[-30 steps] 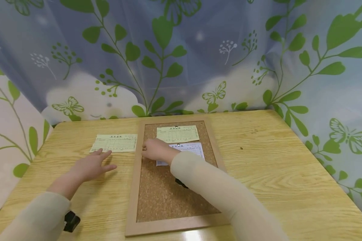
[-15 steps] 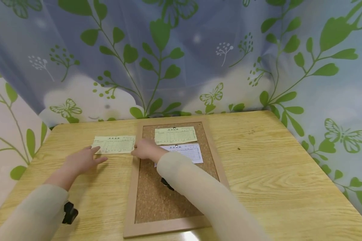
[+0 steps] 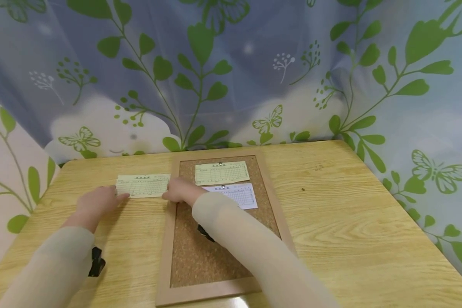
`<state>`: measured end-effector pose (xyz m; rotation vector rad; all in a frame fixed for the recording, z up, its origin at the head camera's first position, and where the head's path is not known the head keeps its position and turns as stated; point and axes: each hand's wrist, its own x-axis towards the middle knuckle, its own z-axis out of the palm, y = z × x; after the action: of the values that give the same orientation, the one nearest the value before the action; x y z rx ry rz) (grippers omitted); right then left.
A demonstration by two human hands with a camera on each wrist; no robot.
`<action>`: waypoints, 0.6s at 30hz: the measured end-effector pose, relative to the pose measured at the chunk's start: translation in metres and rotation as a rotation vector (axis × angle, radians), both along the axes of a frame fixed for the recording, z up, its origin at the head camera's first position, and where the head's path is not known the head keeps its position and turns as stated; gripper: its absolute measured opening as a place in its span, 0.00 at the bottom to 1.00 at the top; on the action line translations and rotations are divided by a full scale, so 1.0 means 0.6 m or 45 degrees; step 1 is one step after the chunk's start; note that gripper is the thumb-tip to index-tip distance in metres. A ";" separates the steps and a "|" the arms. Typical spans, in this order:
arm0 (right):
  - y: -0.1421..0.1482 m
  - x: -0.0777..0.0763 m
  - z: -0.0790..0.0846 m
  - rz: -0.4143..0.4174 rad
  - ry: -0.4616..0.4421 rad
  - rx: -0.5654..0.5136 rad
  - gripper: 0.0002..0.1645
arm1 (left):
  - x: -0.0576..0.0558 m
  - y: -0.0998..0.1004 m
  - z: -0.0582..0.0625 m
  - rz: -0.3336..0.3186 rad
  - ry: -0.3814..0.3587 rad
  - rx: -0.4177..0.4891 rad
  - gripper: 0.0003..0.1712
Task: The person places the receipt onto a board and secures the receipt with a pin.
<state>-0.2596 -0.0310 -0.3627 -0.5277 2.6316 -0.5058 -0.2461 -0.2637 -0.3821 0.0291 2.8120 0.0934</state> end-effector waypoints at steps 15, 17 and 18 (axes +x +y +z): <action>-0.024 -0.005 -0.012 0.030 -0.111 0.009 0.15 | -0.009 -0.010 -0.007 0.253 0.056 0.090 0.33; -0.024 -0.010 -0.017 0.034 -0.105 0.015 0.15 | -0.009 -0.012 -0.006 0.262 0.054 0.150 0.29; -0.023 -0.010 -0.017 0.041 -0.098 0.022 0.15 | -0.008 -0.013 -0.006 0.257 0.056 0.181 0.27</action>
<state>-0.2659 -0.0447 -0.3731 -0.5334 2.5483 -0.4833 -0.2508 -0.2715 -0.3854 -0.2228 2.8390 0.3430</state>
